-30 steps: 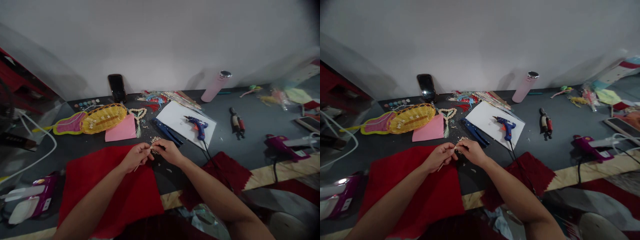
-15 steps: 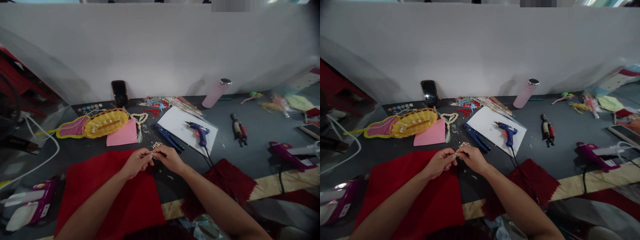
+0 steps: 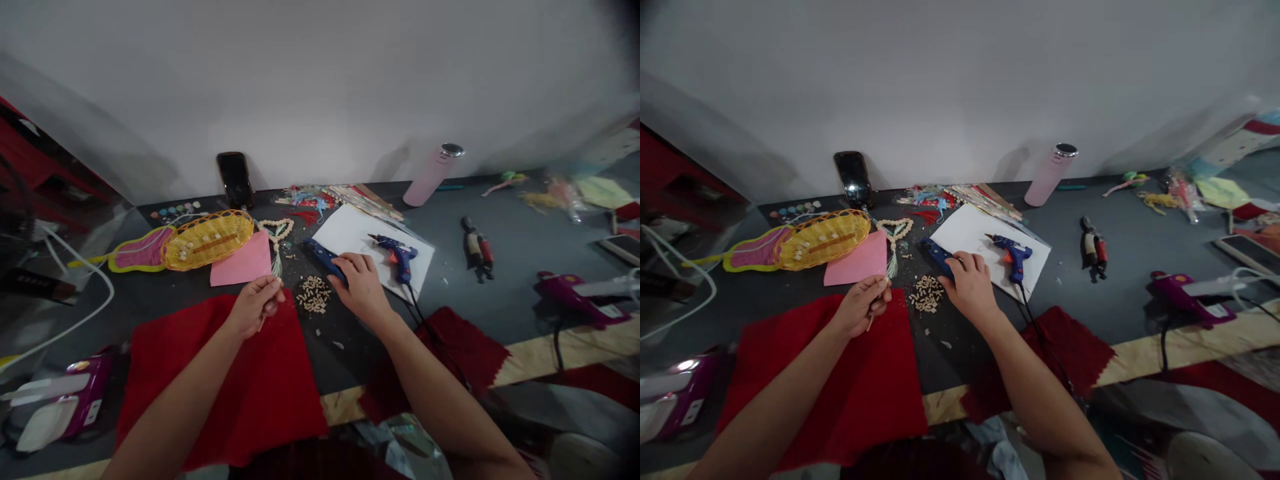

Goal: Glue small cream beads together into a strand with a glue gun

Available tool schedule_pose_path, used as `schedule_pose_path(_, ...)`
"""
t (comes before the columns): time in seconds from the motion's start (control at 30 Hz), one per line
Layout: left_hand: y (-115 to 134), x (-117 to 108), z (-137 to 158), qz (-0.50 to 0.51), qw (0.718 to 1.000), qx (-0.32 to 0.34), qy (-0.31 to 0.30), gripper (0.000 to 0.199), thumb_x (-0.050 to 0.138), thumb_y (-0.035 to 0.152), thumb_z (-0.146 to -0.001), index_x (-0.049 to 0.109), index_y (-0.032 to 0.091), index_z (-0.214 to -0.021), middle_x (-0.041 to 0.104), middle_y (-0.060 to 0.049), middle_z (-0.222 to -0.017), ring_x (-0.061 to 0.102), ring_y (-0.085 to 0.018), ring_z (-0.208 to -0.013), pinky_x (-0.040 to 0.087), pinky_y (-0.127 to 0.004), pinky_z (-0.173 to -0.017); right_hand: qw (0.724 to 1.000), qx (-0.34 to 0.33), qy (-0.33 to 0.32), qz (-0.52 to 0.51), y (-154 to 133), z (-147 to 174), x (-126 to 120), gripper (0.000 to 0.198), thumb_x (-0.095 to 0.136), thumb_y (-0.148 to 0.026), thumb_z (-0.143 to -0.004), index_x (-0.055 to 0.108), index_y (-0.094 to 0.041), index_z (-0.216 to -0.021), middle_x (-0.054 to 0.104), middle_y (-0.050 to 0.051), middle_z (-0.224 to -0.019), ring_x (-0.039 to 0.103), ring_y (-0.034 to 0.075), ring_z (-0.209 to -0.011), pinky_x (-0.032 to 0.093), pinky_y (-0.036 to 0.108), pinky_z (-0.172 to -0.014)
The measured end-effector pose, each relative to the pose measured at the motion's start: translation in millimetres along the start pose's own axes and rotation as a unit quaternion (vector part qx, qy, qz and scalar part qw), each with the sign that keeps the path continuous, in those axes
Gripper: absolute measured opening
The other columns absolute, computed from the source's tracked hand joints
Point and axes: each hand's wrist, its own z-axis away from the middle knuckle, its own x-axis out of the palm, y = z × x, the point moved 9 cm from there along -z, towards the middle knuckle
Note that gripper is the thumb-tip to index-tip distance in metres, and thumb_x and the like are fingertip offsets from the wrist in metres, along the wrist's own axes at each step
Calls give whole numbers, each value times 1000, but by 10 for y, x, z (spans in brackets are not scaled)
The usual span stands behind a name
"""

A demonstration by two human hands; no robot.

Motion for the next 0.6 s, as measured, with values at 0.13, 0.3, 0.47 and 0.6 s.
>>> schedule_pose_path(0.13, -27, -17, -10, -30, 999, 22, -7, 20, 63, 34, -75, 55, 16, -80, 58, 2, -59, 34, -2, -40, 21, -15, -38, 998, 14, -28, 57, 82, -1, 57, 33, 62, -37, -77, 59, -20, -105, 54, 11, -114, 43, 31, -104, 43, 48, -82)
schedule_pose_path(0.3, 147, 21, 135, -238, 964, 112, 36, 16, 58, 33, -79, 59, 17, -82, 63, 1, -63, 43, -6, -46, 34, -18, -46, 996, -45, 44, -58, -194, -11, -107, 17, 53, -28, -84, 59, -21, -98, 58, 9, -107, 47, 25, -103, 40, 44, -88)
schedule_pose_path(0.47, 338, 274, 340, -445, 866, 227, 21, 15, 52, 30, -82, 63, 20, -82, 67, 0, -74, 59, -13, -69, 42, -23, -67, 958, -139, 40, -246, -600, 67, -147, 13, 51, -24, -86, 57, -21, -97, 63, 6, -91, 55, 19, -90, 45, 38, -82)
schedule_pose_path(0.6, 292, 372, 345, -485, 845, 224, -9, 18, 49, 32, -84, 64, 21, -85, 67, -1, -78, 59, -14, -71, 41, -23, -67, 935, -157, -18, -318, -706, 120, -15, 13, 51, -23, -86, 57, -22, -98, 64, 5, -85, 57, 17, -82, 48, 33, -76)
